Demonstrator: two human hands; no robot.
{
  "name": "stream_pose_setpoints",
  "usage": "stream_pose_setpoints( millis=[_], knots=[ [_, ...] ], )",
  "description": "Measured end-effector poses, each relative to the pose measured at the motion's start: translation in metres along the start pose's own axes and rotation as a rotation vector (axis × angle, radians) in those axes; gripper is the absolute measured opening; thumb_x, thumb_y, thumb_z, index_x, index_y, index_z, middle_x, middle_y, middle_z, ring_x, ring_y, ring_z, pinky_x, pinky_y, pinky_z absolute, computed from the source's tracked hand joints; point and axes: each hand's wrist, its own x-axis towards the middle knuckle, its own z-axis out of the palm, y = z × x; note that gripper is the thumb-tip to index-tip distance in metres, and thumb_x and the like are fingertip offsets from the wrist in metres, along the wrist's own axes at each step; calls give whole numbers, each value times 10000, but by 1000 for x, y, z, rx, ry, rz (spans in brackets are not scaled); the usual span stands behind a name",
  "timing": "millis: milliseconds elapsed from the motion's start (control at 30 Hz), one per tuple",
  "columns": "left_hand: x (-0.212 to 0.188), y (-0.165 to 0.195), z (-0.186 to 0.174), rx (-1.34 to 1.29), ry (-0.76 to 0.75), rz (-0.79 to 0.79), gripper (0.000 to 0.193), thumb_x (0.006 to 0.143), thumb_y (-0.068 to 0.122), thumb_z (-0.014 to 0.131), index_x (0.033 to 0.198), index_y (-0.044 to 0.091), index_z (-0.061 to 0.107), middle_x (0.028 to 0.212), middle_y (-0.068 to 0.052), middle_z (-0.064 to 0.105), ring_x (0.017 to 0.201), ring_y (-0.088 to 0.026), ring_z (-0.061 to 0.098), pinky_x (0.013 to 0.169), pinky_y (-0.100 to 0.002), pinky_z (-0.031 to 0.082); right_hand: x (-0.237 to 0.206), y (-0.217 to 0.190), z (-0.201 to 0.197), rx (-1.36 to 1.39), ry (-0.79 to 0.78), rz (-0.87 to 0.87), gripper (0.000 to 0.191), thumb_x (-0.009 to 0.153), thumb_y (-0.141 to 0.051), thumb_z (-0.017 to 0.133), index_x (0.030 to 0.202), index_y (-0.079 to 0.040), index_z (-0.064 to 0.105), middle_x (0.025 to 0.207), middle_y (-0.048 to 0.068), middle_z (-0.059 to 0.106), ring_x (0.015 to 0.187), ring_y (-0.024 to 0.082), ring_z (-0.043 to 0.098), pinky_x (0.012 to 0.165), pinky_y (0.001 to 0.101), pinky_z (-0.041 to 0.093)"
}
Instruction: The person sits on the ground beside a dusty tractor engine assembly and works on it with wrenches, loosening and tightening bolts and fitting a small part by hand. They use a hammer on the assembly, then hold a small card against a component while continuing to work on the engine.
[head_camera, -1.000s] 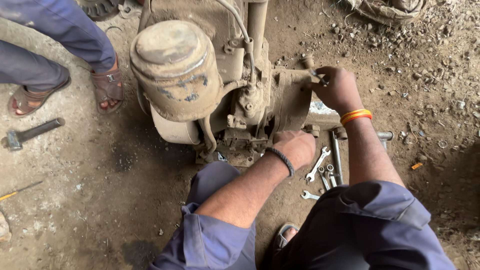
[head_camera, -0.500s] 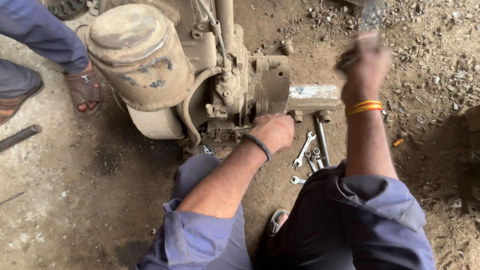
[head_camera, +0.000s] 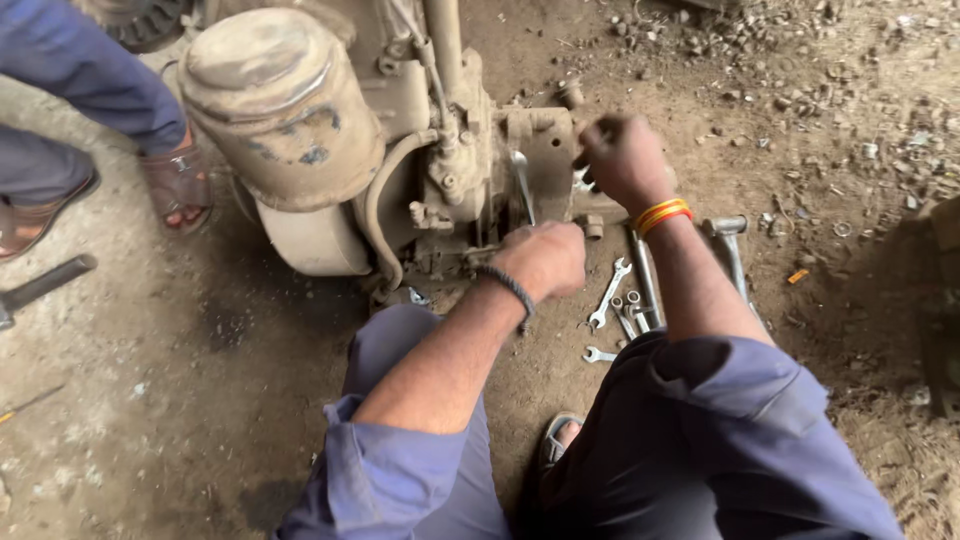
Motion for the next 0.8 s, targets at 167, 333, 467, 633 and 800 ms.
stream_pose_setpoints(
  millis=[167, 333, 467, 633, 800],
  knots=[
    [35, -9, -9, 290, 109, -44, 406, 918, 187, 745, 1290, 57, 647, 1361, -201, 580, 1169, -346, 587, 1007, -448, 516, -5, 5, 13, -168, -386, -116, 379, 973, -349, 680, 1204, -53, 730, 1081, 137, 777, 902, 199, 745, 773, 331, 582],
    [37, -2, -9, 135, 112, -11, 305, 963, 140, 671, 1257, 57, 682, 1271, -157, 689, 1086, -295, 664, 1042, -456, 494, 9, 25, -2, 75, -292, 16, 341, 983, -278, 642, 1231, -45, 670, 1062, 116, 781, 864, 187, 778, 712, 329, 660],
    [16, -14, -26, -20, 96, -14, 248, 960, 39, 627, 1194, 8, 705, 1140, -181, 719, 985, -248, 720, 875, -356, 637, 13, 42, -4, -219, -283, 129, 298, 1024, -255, 623, 1177, -23, 731, 1035, 128, 791, 813, 214, 761, 674, 345, 634],
    [9, -23, -39, -8, 105, -43, 266, 951, 55, 659, 1210, 4, 686, 1136, -181, 687, 970, -258, 697, 876, -387, 614, 8, 61, 31, -632, -766, 460, 189, 944, -258, 722, 1078, -132, 680, 970, 45, 797, 775, 174, 737, 621, 367, 618],
    [39, -17, -42, 25, 122, -84, 358, 921, 124, 733, 1251, 11, 653, 1296, -230, 595, 1130, -350, 607, 992, -469, 510, -23, 76, 96, -511, -535, 515, 229, 907, -245, 720, 964, -23, 733, 973, 155, 794, 825, 257, 794, 735, 396, 660]
  ],
)
